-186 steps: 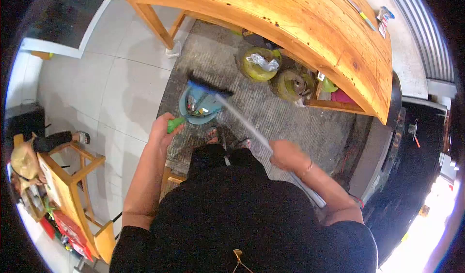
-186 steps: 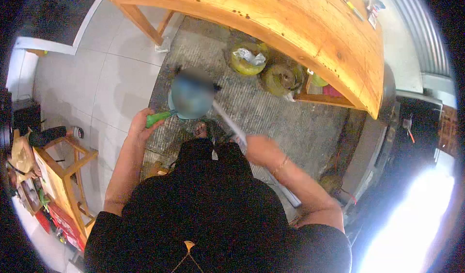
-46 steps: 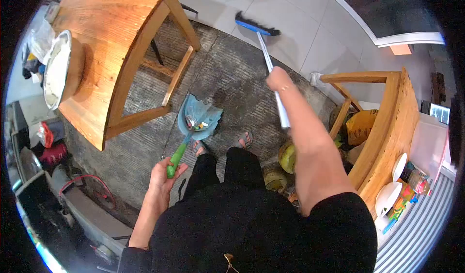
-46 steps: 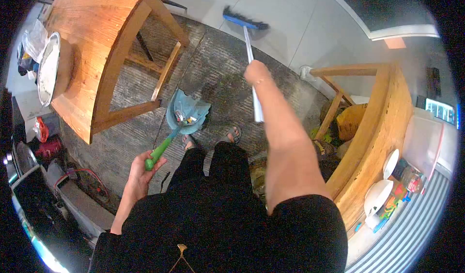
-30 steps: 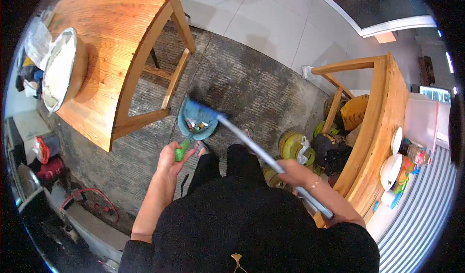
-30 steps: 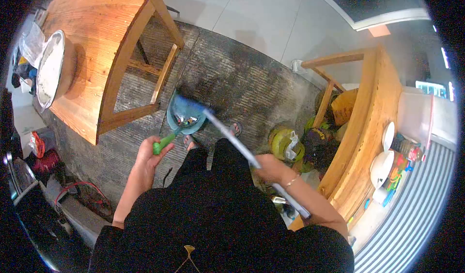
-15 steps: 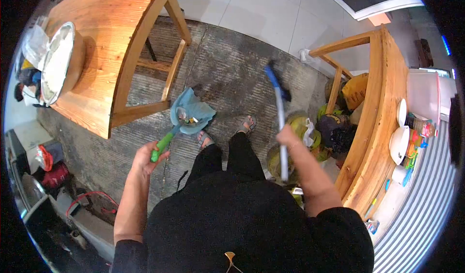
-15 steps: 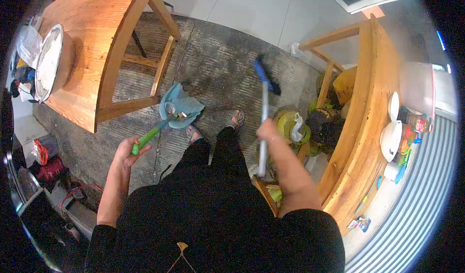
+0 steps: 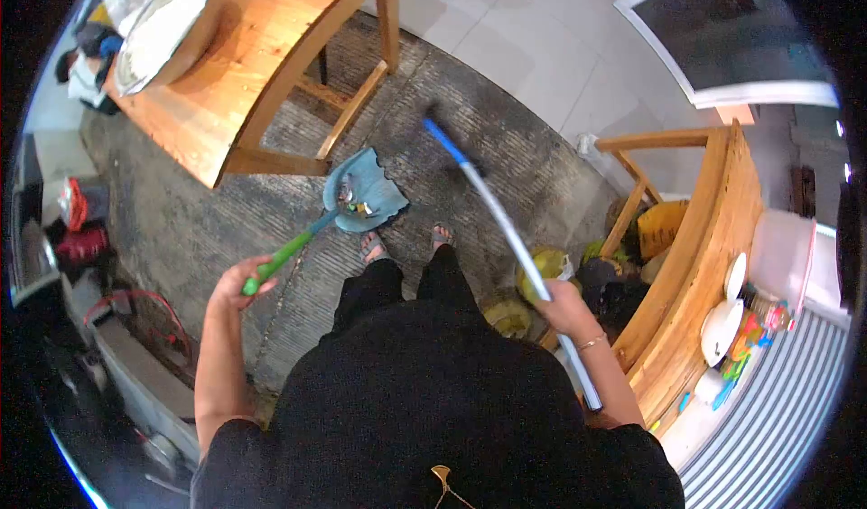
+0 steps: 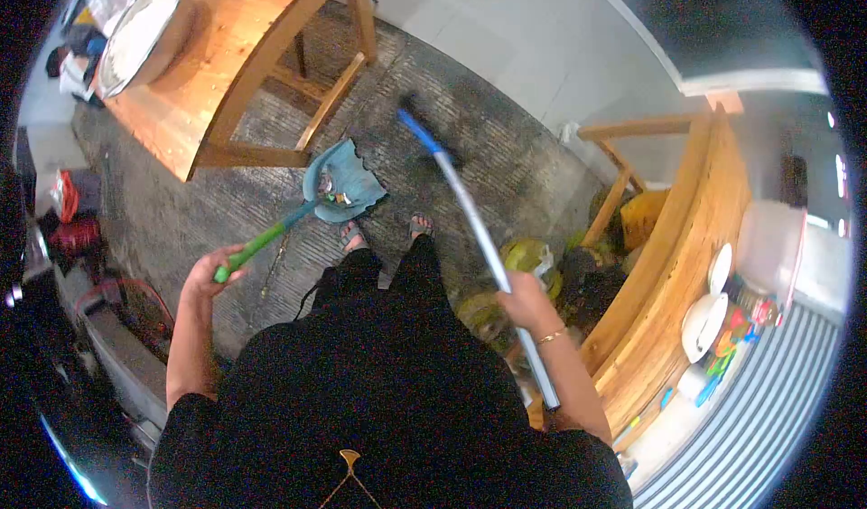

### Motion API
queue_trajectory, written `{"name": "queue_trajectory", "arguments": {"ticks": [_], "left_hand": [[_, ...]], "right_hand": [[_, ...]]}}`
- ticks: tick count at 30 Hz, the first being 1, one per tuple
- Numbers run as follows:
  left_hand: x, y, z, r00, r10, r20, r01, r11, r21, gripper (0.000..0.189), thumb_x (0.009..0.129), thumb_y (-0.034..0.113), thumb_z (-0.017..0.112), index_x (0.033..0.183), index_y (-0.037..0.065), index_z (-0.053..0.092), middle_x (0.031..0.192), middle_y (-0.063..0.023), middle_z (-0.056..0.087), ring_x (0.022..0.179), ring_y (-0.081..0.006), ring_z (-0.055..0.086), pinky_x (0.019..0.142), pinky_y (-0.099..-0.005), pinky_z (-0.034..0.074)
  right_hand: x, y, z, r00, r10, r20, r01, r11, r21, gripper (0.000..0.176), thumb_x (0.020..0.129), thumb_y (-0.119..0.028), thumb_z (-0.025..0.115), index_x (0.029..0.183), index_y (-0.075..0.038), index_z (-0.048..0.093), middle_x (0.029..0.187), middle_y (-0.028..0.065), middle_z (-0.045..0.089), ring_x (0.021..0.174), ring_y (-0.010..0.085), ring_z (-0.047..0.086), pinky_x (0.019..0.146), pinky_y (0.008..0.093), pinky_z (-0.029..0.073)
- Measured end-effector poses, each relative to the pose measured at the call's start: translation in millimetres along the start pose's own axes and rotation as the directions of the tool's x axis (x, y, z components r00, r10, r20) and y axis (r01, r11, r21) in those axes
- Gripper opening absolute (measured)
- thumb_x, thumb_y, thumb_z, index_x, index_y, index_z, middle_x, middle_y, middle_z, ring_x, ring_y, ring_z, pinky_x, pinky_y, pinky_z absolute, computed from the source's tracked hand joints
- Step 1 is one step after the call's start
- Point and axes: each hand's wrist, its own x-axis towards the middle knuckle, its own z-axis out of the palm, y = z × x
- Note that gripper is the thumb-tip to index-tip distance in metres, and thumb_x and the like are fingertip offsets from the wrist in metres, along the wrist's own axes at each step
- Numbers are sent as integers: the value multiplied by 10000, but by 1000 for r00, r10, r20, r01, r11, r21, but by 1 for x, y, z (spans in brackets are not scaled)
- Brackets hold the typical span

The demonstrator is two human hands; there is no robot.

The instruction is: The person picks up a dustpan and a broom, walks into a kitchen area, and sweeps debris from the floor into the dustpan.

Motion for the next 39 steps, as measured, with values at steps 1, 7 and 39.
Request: {"name": "queue_trajectory", "arguments": {"ticks": [1, 7, 39], "left_hand": [[-17, -16, -23, 999, 9, -38, -10, 1000, -22, 516, 580, -15, 460, 1093, -60, 431, 1025, -193, 472, 778, -291, 553, 557, -274, 528], [-62, -103, -54, 998, 59, 7, -56, 973, -222, 584, 565, -11, 460, 1146, -25, 410, 1062, -191, 458, 764, -278, 566, 482, -219, 501], [-47, -139, 26, 987, 114, -111, -134, 972, -194, 516, 615, -8, 498, 1121, -56, 407, 922, -127, 511, 633, -178, 549, 482, -220, 453]], "right_hand": [[6, 17, -8, 996, -68, -51, 62, 992, -106, 222, 641, -162, 540, 741, 37, 540, 720, 248, 544, 705, 395, 537, 666, 410, 436], [21, 48, -69, 985, 62, -161, -109, 947, -302, 239, 629, -127, 535, 720, 94, 534, 758, 303, 534, 770, 418, 535, 696, 428, 435], [82, 90, -80, 987, 156, -42, -140, 957, 253, 122, 628, -47, 544, 561, 24, 469, 464, 92, 474, 342, 174, 452, 317, 307, 354]]}}
